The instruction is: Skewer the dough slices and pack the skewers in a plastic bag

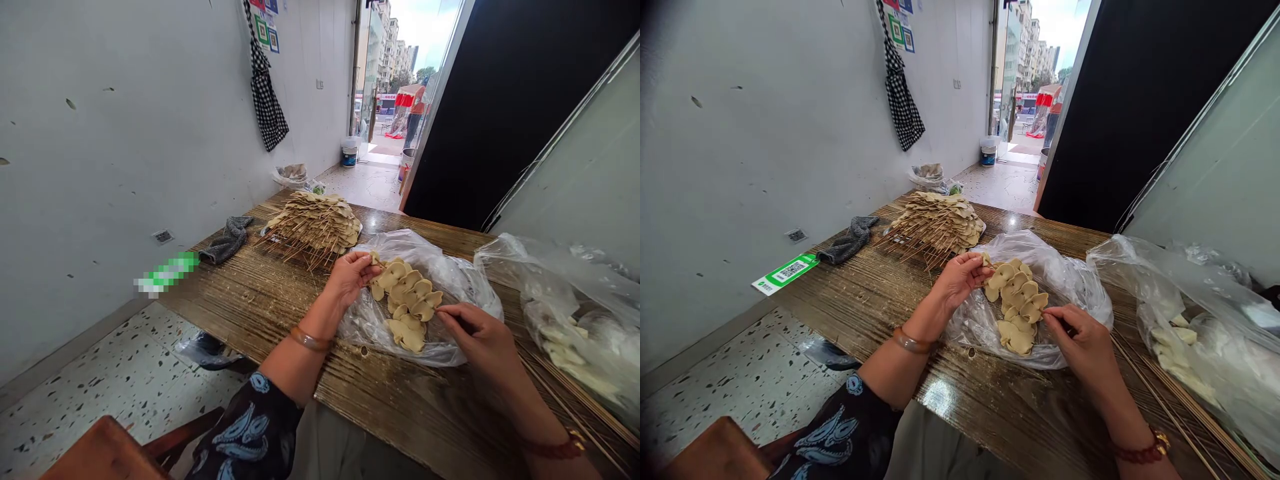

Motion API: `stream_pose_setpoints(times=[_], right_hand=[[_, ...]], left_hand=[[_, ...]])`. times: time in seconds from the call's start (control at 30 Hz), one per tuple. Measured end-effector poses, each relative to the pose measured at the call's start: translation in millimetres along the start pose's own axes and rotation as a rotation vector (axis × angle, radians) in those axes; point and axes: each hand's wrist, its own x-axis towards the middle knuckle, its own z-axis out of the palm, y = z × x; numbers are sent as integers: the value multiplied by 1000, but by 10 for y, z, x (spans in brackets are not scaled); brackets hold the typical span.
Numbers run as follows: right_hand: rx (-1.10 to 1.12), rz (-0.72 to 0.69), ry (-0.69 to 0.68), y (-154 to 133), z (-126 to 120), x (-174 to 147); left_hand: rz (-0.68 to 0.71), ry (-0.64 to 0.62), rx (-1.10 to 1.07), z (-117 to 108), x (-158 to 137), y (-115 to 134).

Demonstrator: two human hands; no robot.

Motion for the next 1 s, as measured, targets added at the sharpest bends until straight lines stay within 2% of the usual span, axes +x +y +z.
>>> stream_pose_setpoints(times=[0.2, 0.47, 0.83, 1.0], right_hand=[[-22, 4, -17, 15, -16, -2], [-20, 7, -13, -11, -13, -4], [16, -18, -14, -45, 26, 7], [47, 33, -51, -50, 29, 10]], left_hand=[[157, 31, 100, 36, -27, -1], [244, 36, 182, 30, 8, -36], [215, 20, 236, 25, 11, -62], [206, -3, 274, 58, -20, -44]])
